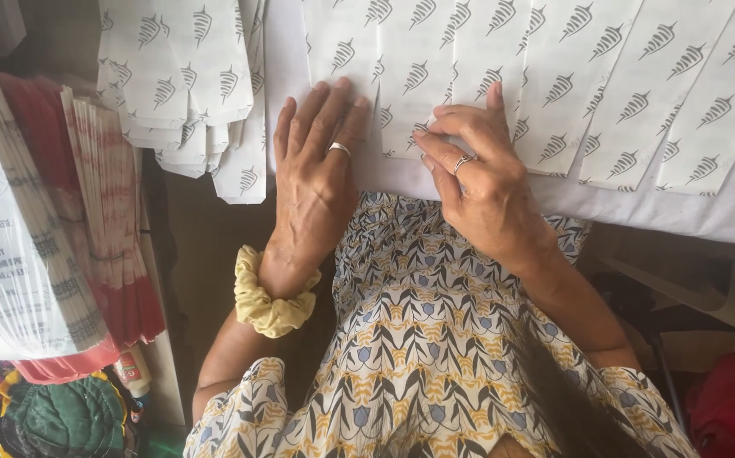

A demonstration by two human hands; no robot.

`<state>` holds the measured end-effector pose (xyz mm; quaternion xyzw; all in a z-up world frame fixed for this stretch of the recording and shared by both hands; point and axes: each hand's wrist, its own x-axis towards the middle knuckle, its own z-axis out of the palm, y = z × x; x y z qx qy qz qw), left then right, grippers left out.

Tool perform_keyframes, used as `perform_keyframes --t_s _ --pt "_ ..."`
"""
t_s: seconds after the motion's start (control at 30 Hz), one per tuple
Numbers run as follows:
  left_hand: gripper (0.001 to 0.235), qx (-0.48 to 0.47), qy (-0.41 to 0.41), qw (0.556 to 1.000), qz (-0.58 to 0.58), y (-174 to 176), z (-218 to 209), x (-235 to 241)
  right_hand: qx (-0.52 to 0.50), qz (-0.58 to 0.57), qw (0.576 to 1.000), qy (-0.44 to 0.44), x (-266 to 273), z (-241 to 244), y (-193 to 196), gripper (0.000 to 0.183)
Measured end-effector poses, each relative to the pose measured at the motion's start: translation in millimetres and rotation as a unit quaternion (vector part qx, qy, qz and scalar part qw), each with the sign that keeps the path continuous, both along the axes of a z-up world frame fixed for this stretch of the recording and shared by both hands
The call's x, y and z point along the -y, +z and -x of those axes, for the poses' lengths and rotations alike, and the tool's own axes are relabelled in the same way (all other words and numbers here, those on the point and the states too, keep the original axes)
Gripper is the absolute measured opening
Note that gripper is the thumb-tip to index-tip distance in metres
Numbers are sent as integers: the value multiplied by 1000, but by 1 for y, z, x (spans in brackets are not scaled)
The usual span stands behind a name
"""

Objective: Applying glue to the edges of a fanned-out stack of paper wrappers at a workstation.

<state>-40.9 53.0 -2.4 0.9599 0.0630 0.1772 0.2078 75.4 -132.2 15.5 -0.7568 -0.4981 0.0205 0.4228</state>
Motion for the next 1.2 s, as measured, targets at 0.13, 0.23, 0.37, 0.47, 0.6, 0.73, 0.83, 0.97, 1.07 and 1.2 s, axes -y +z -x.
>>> perform_keyframes --t_s 0.13,0.23,0.37,0.47,0.6,0.73,0.83,0.97,1.07,1.2 --pt "31 47 -44 994 85 5 1 -8 7 11 1000 4 -1 1 4 20" --pt "48 37 -67 989 130 2 15 -18 17 -22 1000 1 -5 2 3 25" --pt "37 34 -95 983 153 8 17 -34 21 -45 999 17 -23 5 0 21" --pt "29 53 -115 978 163 10 16 -37 36 -41 996 71 -42 7 -1 32" --pt "26 63 -115 979 157 11 16 -38 57 -34 995 70 -52 11 -8 30" --pt "22 77 -123 976 161 11 17 -39 76 -48 994 59 -53 15 -10 27" --pt "23 97 -127 975 152 6 17 -41 90 -57 993 55 -54 16 -6 17" --pt "27 98 -133 973 161 10 16 -40 94 -59 992 56 -54 16 -4 15" --pt "19 109 -126 970 176 6 15 -40 101 -43 993 53 -55 17 -4 15" --pt "10 124 -54 973 189 7 9 -28 98 -37 994 14 -57 21 -3 17"
